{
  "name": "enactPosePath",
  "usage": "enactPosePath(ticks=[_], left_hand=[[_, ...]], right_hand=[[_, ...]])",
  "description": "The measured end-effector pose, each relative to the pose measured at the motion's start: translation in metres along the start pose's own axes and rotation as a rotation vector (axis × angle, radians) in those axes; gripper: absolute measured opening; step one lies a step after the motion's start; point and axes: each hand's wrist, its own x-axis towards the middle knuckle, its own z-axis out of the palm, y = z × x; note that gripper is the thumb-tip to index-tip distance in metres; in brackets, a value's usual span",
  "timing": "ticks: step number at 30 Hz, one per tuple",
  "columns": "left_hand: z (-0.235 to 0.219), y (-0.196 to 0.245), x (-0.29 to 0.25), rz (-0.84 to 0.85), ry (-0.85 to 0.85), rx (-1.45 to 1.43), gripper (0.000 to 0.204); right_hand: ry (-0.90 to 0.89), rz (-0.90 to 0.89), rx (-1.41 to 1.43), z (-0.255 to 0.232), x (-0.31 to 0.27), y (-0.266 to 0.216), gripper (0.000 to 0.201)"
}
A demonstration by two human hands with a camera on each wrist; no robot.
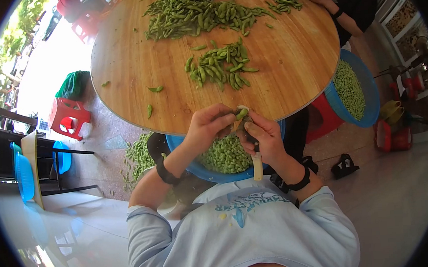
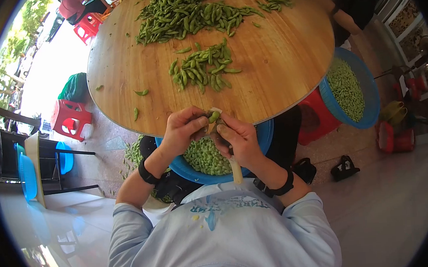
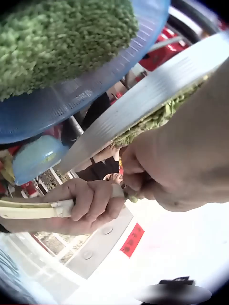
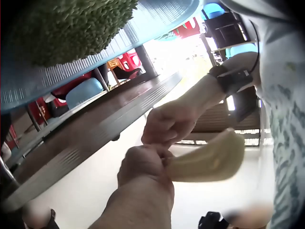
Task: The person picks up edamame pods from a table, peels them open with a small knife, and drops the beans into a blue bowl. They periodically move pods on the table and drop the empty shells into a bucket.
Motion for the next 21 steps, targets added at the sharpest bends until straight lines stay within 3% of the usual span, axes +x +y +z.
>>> enactPosePath(ticks=[2,3,5,6,8,9,11,12,14,18,20,21], left_hand=[[-0.01,-0.003,0.006,-0.243,-0.12,-0.475,0.013],[-0.011,-0.005,0.005,-0.239,-0.119,-0.474,0.013],[-0.012,-0.012,0.001,-0.299,-0.342,-0.776,0.013],[-0.01,-0.009,0.0,-0.298,-0.341,-0.779,0.013],[-0.004,0.002,0.001,-0.313,-0.028,-0.369,0.013],[-0.003,0.003,0.0,-0.311,-0.029,-0.37,0.013],[-0.003,0.005,-0.001,0.365,-0.027,0.573,0.015],[-0.003,0.008,-0.003,0.362,-0.025,0.572,0.015],[-0.004,0.015,-0.005,0.661,-0.011,1.079,0.021],[0.002,0.017,-0.009,0.616,-0.004,1.048,0.017],[0.008,0.016,-0.011,0.063,0.069,0.37,0.014],[0.008,0.014,-0.011,0.06,0.067,0.369,0.014]], right_hand=[[-0.059,0.19,0.312,-0.002,0.003,-0.007,0.033],[-0.062,0.189,0.31,-0.005,0.004,-0.009,0.033],[-0.215,0.247,0.429,-0.01,0.002,-0.009,0.031],[-0.214,0.25,0.428,-0.009,0.002,-0.008,0.031],[-0.059,0.282,0.451,-0.007,0.003,-0.01,0.027],[-0.058,0.281,0.449,-0.007,0.003,-0.01,0.027],[-0.019,0.295,0.468,-0.007,0.003,-0.008,0.025],[-0.019,0.298,0.469,-0.007,0.002,-0.007,0.025],[-0.037,0.324,0.451,-0.006,0.002,-0.006,0.023],[-0.046,0.299,0.479,-0.006,0.003,0.0,0.022],[-0.012,0.245,0.435,-0.007,0.002,0.004,0.023],[-0.009,0.246,0.436,-0.009,0.0,0.005,0.023]])
